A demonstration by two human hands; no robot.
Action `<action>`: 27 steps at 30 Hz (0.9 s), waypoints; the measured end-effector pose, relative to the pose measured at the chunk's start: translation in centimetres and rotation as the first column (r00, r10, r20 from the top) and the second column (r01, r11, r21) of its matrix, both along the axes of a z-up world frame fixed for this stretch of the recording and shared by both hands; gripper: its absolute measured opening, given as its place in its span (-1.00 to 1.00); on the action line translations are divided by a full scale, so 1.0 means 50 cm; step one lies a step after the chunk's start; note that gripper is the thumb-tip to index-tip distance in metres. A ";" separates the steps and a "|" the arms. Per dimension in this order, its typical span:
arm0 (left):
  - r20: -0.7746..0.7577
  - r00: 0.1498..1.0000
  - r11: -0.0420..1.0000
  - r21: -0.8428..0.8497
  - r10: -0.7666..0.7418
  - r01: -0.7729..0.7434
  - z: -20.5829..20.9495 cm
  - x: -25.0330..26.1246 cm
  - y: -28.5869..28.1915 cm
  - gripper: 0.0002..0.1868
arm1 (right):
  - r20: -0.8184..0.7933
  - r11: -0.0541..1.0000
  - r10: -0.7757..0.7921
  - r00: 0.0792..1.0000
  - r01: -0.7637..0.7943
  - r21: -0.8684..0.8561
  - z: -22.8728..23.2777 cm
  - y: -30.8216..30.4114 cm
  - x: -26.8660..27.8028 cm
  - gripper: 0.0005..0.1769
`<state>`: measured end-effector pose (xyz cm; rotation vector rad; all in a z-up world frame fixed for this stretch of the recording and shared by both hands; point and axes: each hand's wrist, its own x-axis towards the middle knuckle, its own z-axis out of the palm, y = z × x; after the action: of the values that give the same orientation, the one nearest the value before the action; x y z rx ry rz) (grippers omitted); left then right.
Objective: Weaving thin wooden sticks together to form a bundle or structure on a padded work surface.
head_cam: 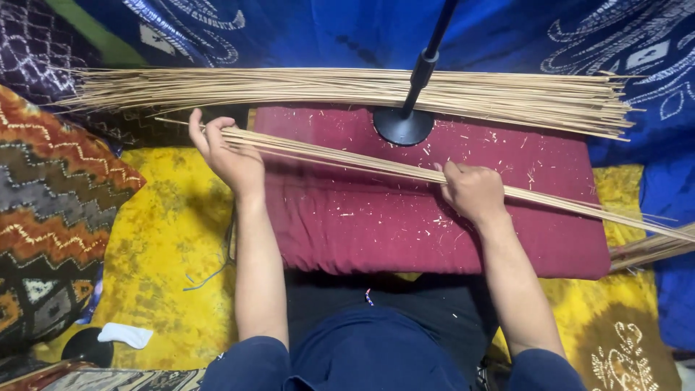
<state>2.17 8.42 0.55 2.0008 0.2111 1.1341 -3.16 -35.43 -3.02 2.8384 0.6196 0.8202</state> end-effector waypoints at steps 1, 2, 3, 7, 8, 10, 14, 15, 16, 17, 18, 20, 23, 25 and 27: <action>-0.001 1.000 1.000 0.000 0.002 -0.002 -0.002 0.006 -0.002 -0.75 | -0.001 1.000 0.002 1.000 -0.002 0.000 0.010 0.004 -0.005 -0.86; 0.131 0.990 0.969 -0.234 -0.054 0.083 -0.004 0.012 -0.002 -0.70 | -0.027 1.000 -0.002 1.000 0.003 0.015 0.020 0.009 -0.009 -0.85; 0.269 0.960 0.877 -0.440 -0.076 0.192 -0.006 0.018 -0.002 -0.64 | -0.053 1.000 -0.006 0.999 0.008 0.029 0.030 0.015 -0.013 -0.84; 0.438 0.890 0.648 -0.643 -0.125 0.408 -0.090 0.058 0.044 -0.67 | -0.062 1.000 -0.007 0.998 0.008 0.021 0.020 0.016 -0.012 -0.85; 0.434 0.897 0.616 -0.686 -0.080 0.387 -0.094 0.056 0.046 -0.61 | -0.071 1.000 -0.009 0.997 0.011 0.026 0.021 0.021 -0.014 -0.85; 0.429 0.903 0.581 -0.726 -0.034 0.367 -0.097 0.055 0.049 -0.55 | -0.080 0.999 -0.012 0.997 0.015 0.031 0.024 0.029 -0.017 -0.84; 0.371 0.927 0.579 -0.768 0.050 0.276 -0.108 0.062 0.064 -0.42 | -0.135 1.000 -0.010 0.991 0.013 0.023 0.018 0.027 -0.016 -0.84; 0.368 0.928 0.569 -0.777 0.061 0.270 -0.112 0.065 0.069 -0.38 | -0.164 0.999 -0.020 0.986 0.024 0.028 0.013 0.023 -0.014 -0.83; 0.367 0.928 0.568 -0.778 0.063 0.269 -0.112 0.067 0.070 -0.38 | -0.164 0.999 -0.019 0.986 0.024 0.026 0.015 0.023 -0.014 -0.83; 0.354 0.932 0.558 -0.790 0.077 0.254 -0.111 0.068 0.071 -0.38 | -0.176 1.000 -0.009 0.984 0.013 0.024 0.017 0.023 -0.014 -0.84; 0.341 0.936 0.547 -0.802 0.092 0.238 -0.111 0.069 0.072 -0.38 | -0.189 1.000 0.002 0.982 0.003 0.023 0.018 0.024 -0.015 -0.85; 0.339 0.934 0.520 -0.821 0.112 0.236 -0.110 0.070 0.076 -0.38 | -0.197 1.000 -0.003 0.980 0.007 0.023 0.013 0.022 -0.014 -0.84; 0.342 0.928 0.460 -0.855 0.151 0.240 -0.120 0.078 0.085 -0.33 | -0.218 0.999 -0.014 0.976 0.021 0.030 0.013 0.020 -0.013 -0.81; 0.343 0.923 0.427 -0.871 0.173 0.244 -0.133 0.084 0.091 -0.30 | -0.233 0.999 -0.018 0.972 0.027 0.036 0.008 0.014 -0.012 -0.80; 0.344 0.925 0.457 -0.857 0.159 0.240 -0.147 0.086 0.100 -0.36 | -0.261 0.999 0.003 0.965 0.007 0.040 -0.001 0.006 -0.009 -0.79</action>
<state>6.48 13.41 -6.80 0.7890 0.4471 1.0219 -3.63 -35.13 -3.08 3.0098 0.6368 0.4640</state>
